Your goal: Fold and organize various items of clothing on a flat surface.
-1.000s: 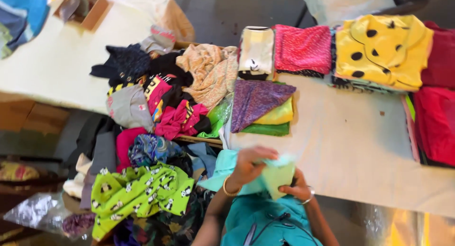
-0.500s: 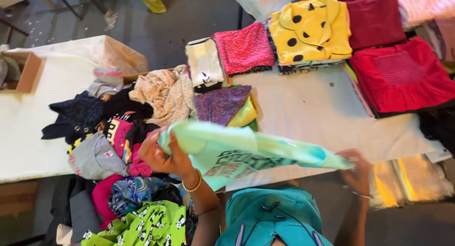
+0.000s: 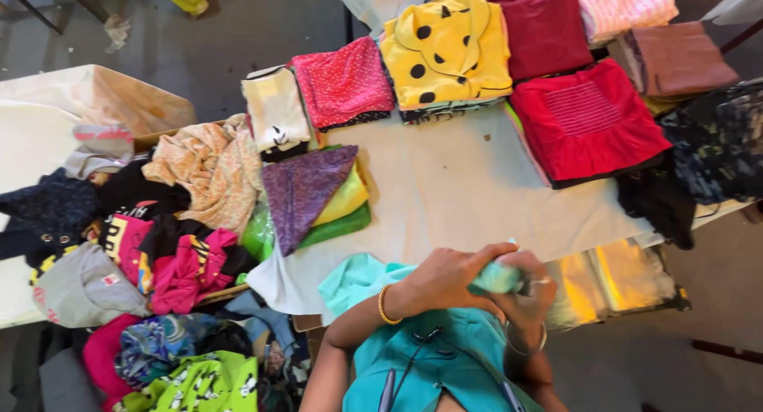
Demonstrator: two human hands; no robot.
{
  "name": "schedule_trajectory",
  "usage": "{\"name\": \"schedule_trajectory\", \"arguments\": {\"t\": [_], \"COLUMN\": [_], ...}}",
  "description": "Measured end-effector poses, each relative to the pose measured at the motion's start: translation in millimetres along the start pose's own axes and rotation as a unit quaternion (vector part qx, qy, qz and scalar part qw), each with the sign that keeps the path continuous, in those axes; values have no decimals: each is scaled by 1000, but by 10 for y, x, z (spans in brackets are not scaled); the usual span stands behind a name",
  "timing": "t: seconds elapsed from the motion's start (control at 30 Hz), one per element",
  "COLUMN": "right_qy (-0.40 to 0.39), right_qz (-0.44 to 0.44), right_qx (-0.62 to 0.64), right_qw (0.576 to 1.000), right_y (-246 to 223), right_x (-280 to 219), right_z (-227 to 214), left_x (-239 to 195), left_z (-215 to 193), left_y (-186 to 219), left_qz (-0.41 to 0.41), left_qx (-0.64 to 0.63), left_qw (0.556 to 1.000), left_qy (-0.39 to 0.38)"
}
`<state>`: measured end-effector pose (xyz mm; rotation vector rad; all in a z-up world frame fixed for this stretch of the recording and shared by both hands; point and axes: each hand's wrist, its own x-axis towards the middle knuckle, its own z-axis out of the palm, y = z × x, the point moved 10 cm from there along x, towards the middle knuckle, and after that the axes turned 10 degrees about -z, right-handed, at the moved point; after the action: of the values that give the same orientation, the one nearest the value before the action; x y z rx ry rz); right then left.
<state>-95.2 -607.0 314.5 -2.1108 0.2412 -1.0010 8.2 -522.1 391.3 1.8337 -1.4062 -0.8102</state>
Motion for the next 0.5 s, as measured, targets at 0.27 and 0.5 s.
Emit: {"name": "schedule_trajectory", "arguments": {"t": [0.27,0.5], "right_qy": [-127,-281], "right_qz": [209,111], "right_qx": [283,252], "right_qw": [927,919], "right_y": [1570,1931], "right_x": [-443,-784], "right_z": [832,1039], "left_x": [196,-346], "left_z": [-432,-848], "left_y": [118,533], "left_qz": [117,160], "left_qx": [22,92], "left_qw": [949,828], "left_qy": [292,530]}}
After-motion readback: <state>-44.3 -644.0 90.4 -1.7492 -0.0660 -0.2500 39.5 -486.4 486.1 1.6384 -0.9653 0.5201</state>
